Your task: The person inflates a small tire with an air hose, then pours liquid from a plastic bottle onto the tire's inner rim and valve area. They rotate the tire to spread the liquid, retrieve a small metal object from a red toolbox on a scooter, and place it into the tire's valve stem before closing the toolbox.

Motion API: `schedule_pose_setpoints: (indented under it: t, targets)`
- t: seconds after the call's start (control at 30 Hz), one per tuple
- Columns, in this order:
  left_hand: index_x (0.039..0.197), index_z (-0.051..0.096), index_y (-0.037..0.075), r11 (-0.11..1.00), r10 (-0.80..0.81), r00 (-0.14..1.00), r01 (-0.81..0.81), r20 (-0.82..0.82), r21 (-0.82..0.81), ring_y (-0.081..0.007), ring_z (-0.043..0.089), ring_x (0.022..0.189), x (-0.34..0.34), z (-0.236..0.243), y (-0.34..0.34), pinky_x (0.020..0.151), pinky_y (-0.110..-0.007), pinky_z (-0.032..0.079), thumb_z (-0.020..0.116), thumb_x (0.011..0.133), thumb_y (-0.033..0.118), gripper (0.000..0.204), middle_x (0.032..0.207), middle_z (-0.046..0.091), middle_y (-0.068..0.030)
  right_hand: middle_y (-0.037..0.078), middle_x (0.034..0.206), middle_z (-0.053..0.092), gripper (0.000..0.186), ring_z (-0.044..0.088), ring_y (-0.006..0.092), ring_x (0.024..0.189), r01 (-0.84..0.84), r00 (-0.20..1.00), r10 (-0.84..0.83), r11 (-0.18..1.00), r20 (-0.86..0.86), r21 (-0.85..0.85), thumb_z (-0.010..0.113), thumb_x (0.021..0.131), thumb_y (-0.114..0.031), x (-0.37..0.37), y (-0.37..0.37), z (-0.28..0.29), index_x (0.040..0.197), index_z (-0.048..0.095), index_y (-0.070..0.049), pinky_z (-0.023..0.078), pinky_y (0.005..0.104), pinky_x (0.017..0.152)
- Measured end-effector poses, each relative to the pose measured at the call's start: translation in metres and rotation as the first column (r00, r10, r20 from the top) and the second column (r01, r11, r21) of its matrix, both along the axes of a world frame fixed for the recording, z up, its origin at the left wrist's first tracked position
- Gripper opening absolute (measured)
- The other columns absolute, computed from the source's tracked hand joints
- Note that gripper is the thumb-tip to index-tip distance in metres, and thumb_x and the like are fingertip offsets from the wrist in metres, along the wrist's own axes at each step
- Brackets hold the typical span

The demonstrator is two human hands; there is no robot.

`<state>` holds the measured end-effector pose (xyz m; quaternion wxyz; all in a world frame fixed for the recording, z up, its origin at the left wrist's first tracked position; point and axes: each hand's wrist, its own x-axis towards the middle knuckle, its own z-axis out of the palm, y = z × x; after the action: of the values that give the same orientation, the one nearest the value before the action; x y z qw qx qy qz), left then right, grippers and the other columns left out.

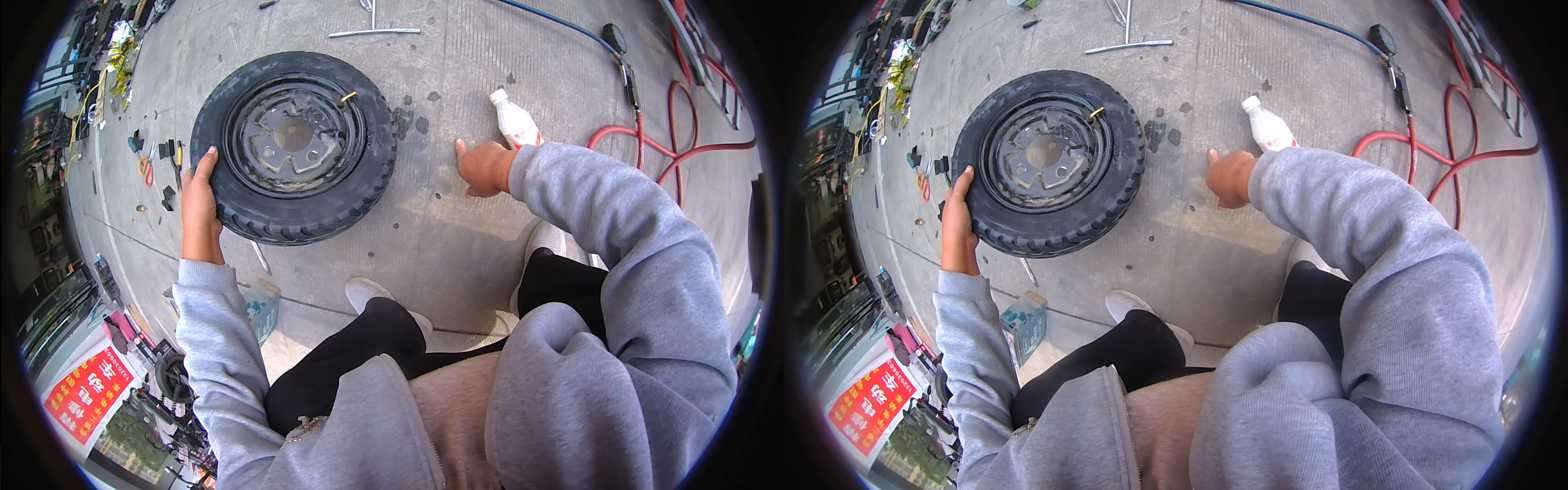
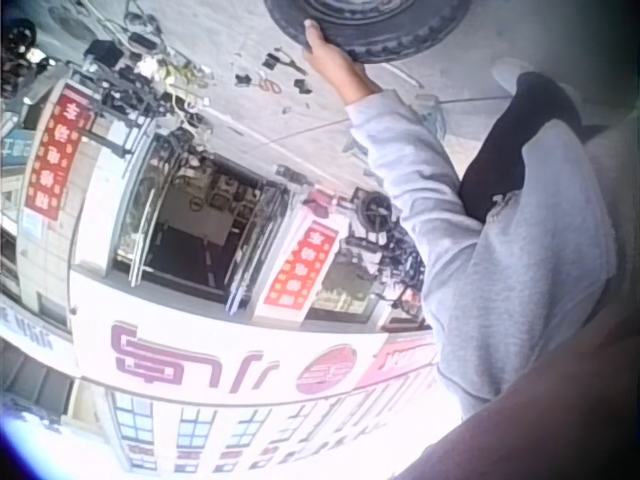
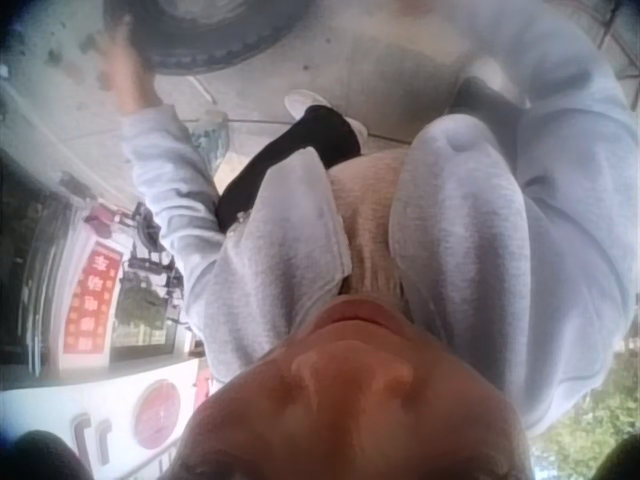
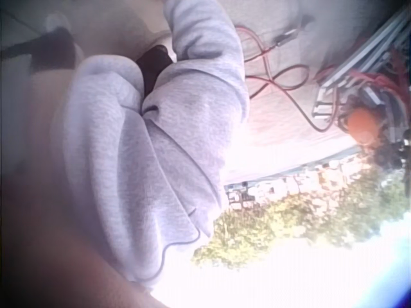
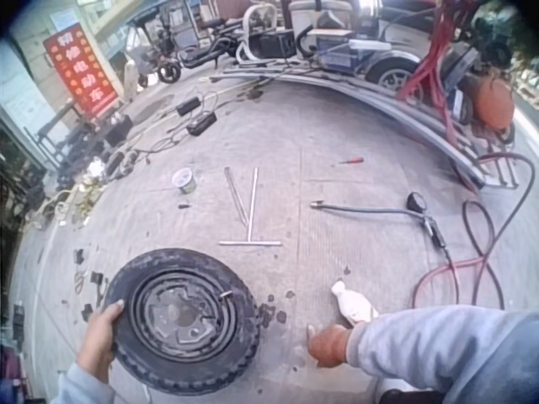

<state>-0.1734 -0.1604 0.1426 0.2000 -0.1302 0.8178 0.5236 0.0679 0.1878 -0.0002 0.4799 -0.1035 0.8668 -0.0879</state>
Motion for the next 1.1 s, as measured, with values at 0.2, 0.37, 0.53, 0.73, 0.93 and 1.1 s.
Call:
schedule_pose_setpoints:
  t: [0.2,0.37,0.53,0.73,0.93,1.1]
  targets:
    - [0.126,0.052,-0.014,1.0,0.014,1.0,-0.014,-0.01,-0.012,-0.0268,0.07,0.092,0.004,0.001,0.001,0.081,-0.034,0.058,0.072,0.089,0.032,0.062,0.112,0.067,-0.0224,0.024,0.098,0.072,0.107,0.071,0.0377,0.095,-0.024,1.0,0.024,1.0,-0.001,0.001,0.07,0.09,-0.044,0.0,0.001,0.002,0.149,0.007,0.02,0.054,0.0433,0.082]
    - [0.127,0.052,-0.014,0.999,0.03,0.999,-0.03,-0.014,-0.016,-0.0271,0.07,0.093,0.005,0.003,0.005,0.081,-0.034,0.058,0.072,0.09,0.032,0.063,0.113,0.067,-0.0226,0.024,0.096,0.072,0.105,0.071,0.0373,0.094,-0.025,1.0,0.025,1.0,0.003,-0.001,0.068,0.092,-0.042,0.001,0.002,0.002,0.149,0.006,0.02,0.054,0.0426,0.081]
    - [0.126,0.052,-0.013,1.0,0.02,0.999,-0.02,-0.032,-0.02,-0.0269,0.07,0.093,0.008,0.006,0.009,0.081,-0.035,0.058,0.072,0.09,0.032,0.062,0.113,0.067,-0.0223,0.024,0.096,0.072,0.105,0.071,0.0375,0.094,-0.025,1.0,0.025,1.0,-0.004,0.001,0.068,0.091,-0.042,0.001,0.002,0.002,0.149,0.007,0.02,0.054,0.0421,0.081]
    - [0.127,0.052,-0.013,0.998,0.044,0.998,-0.046,-0.052,-0.032,-0.0269,0.07,0.093,0.013,0.009,0.013,0.081,-0.035,0.058,0.072,0.09,0.031,0.06,0.112,0.067,-0.0218,0.025,0.098,0.071,0.105,0.071,0.0376,0.096,-0.013,1.0,0.013,1.0,-0.012,-0.009,0.069,0.091,-0.042,0.001,0.001,0.003,0.149,0.008,0.02,0.055,0.0423,0.082]
    - [0.128,0.05,-0.013,0.998,0.048,0.997,-0.05,-0.063,-0.044,-0.0267,0.069,0.096,0.016,0.01,0.014,0.082,-0.035,0.057,0.072,0.09,0.03,0.061,0.118,0.064,-0.0228,0.025,0.1,0.071,0.105,0.071,0.0378,0.097,-0.015,1.0,0.015,1.0,0.002,-0.006,0.07,0.09,-0.042,-0.001,0.001,0.006,0.149,0.008,0.02,0.054,0.0428,0.082]
    - [0.137,0.044,-0.011,0.992,-0.119,0.965,0.105,-0.234,-0.071,-0.0242,0.062,0.109,0.031,0.003,0.001,0.096,-0.031,0.048,0.069,0.094,0.027,0.064,0.127,0.06,-0.0208,0.025,0.1,0.071,0.105,0.071,0.0379,0.097,-0.013,1.0,0.013,1.0,0.002,-0.022,0.069,0.09,-0.042,-0.003,0.003,0.007,0.149,0.008,0.02,0.054,0.0432,0.082]
